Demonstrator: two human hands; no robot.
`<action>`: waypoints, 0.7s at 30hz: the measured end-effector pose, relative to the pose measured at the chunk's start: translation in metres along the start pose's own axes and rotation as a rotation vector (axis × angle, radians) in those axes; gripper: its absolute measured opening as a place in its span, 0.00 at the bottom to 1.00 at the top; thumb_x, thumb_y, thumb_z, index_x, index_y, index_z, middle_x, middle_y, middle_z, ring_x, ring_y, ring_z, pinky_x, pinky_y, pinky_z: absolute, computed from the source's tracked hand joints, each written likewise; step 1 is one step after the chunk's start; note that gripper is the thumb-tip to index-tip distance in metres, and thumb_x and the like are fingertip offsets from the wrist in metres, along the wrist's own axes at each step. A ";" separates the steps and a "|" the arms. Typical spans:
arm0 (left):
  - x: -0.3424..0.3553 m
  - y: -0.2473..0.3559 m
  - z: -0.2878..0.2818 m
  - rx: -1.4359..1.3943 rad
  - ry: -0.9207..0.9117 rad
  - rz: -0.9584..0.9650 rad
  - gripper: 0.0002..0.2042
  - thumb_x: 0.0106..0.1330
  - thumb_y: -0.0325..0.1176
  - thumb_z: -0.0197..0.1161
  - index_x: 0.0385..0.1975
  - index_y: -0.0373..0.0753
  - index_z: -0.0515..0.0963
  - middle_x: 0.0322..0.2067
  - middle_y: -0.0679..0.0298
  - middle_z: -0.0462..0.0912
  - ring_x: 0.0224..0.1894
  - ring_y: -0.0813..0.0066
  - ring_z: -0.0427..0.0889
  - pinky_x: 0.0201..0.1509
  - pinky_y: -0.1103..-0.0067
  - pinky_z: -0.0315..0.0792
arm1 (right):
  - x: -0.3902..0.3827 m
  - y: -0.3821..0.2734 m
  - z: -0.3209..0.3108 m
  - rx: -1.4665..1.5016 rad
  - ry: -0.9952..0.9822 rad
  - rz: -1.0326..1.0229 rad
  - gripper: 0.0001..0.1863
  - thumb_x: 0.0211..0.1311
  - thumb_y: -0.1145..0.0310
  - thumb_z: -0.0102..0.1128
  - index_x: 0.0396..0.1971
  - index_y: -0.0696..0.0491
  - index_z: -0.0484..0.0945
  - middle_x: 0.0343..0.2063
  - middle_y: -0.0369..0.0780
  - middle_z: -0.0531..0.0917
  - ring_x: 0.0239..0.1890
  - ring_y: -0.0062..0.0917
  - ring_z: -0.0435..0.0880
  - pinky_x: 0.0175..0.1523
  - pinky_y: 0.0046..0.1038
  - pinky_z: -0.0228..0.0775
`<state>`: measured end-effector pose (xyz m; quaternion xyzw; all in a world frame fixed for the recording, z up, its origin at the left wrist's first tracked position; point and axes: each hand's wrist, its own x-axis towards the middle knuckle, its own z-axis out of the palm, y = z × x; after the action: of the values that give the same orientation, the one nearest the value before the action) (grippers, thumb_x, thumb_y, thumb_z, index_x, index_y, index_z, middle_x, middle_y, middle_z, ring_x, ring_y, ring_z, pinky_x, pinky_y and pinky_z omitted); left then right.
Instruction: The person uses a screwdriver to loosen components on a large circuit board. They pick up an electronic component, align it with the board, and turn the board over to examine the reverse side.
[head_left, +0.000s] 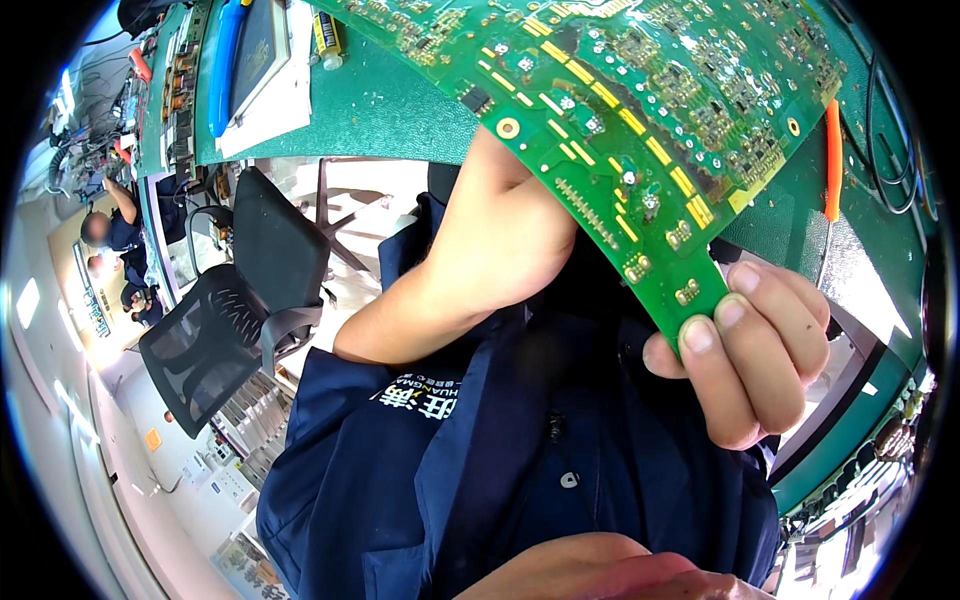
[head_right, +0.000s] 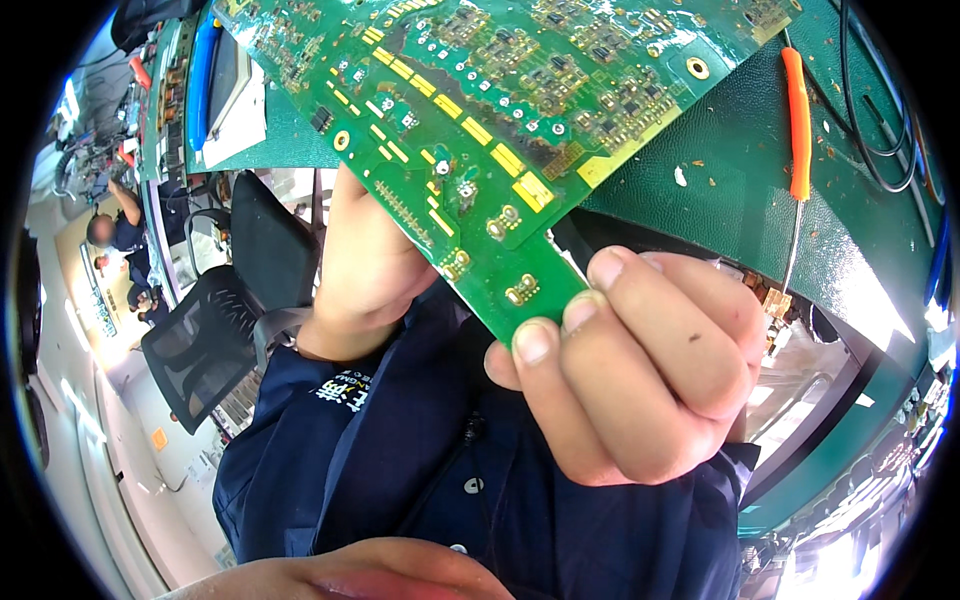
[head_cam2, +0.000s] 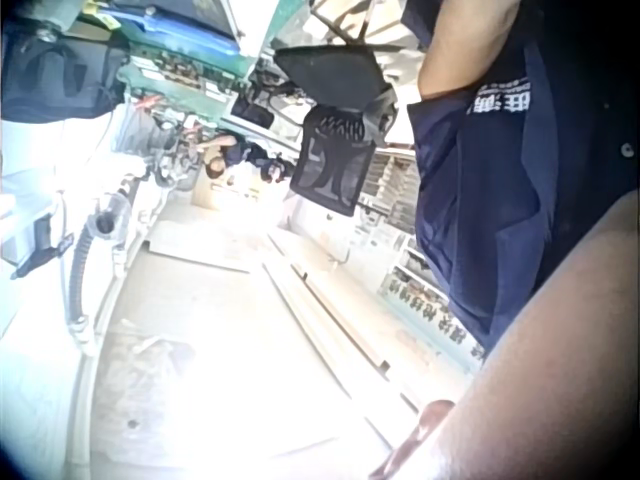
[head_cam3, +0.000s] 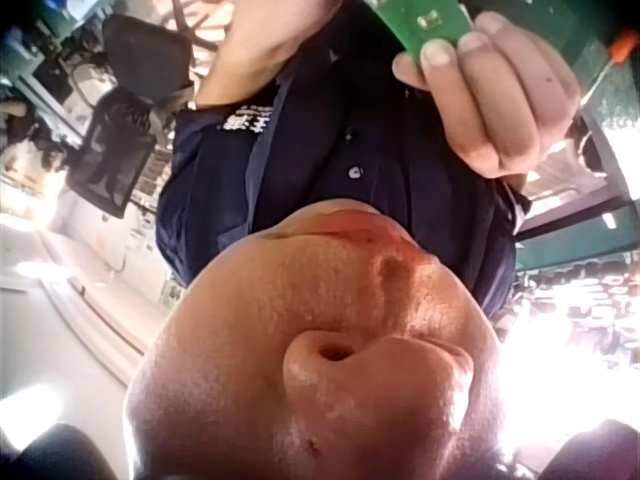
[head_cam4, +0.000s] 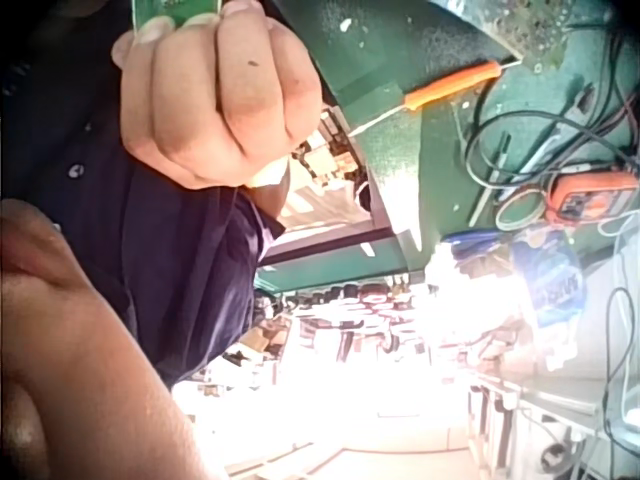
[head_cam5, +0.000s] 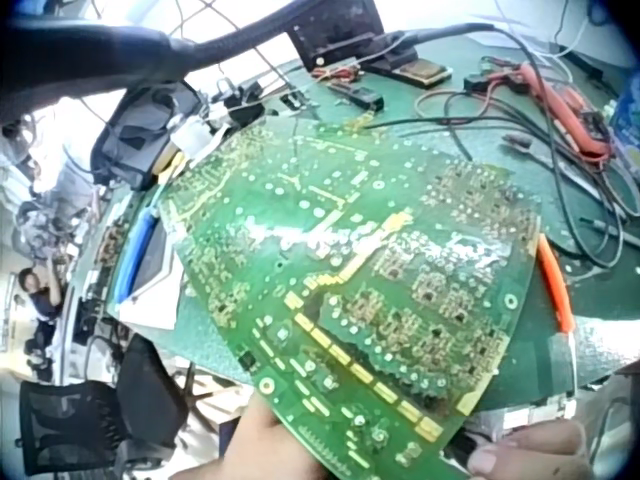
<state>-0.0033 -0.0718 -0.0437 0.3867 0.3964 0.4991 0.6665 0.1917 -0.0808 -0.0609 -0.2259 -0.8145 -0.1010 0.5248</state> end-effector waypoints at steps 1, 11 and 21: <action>0.000 -0.002 -0.002 -0.051 -0.010 -0.001 0.10 0.69 0.17 0.55 0.47 0.30 0.79 0.43 0.62 0.86 0.45 0.76 0.83 0.47 0.79 0.76 | 0.000 0.000 0.001 0.003 0.006 -0.001 0.13 0.67 0.61 0.65 0.35 0.55 0.75 0.31 0.40 0.74 0.32 0.30 0.81 0.27 0.26 0.80; 0.001 -0.007 -0.005 -0.378 -0.106 0.003 0.14 0.69 0.17 0.56 0.53 0.30 0.76 0.48 0.61 0.84 0.49 0.75 0.82 0.51 0.79 0.76 | -0.001 0.006 0.004 -0.005 0.047 -0.019 0.14 0.68 0.58 0.63 0.36 0.54 0.74 0.32 0.40 0.73 0.33 0.29 0.81 0.27 0.25 0.78; -0.001 -0.006 -0.006 -0.222 -0.087 0.026 0.15 0.68 0.16 0.56 0.54 0.30 0.76 0.48 0.61 0.83 0.51 0.75 0.80 0.54 0.78 0.74 | -0.001 0.006 0.001 0.000 0.030 -0.012 0.14 0.68 0.59 0.64 0.37 0.54 0.74 0.33 0.40 0.73 0.33 0.30 0.81 0.27 0.25 0.79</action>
<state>-0.0066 -0.0729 -0.0517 0.3371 0.3043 0.5314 0.7151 0.1943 -0.0752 -0.0627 -0.2193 -0.8078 -0.1075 0.5364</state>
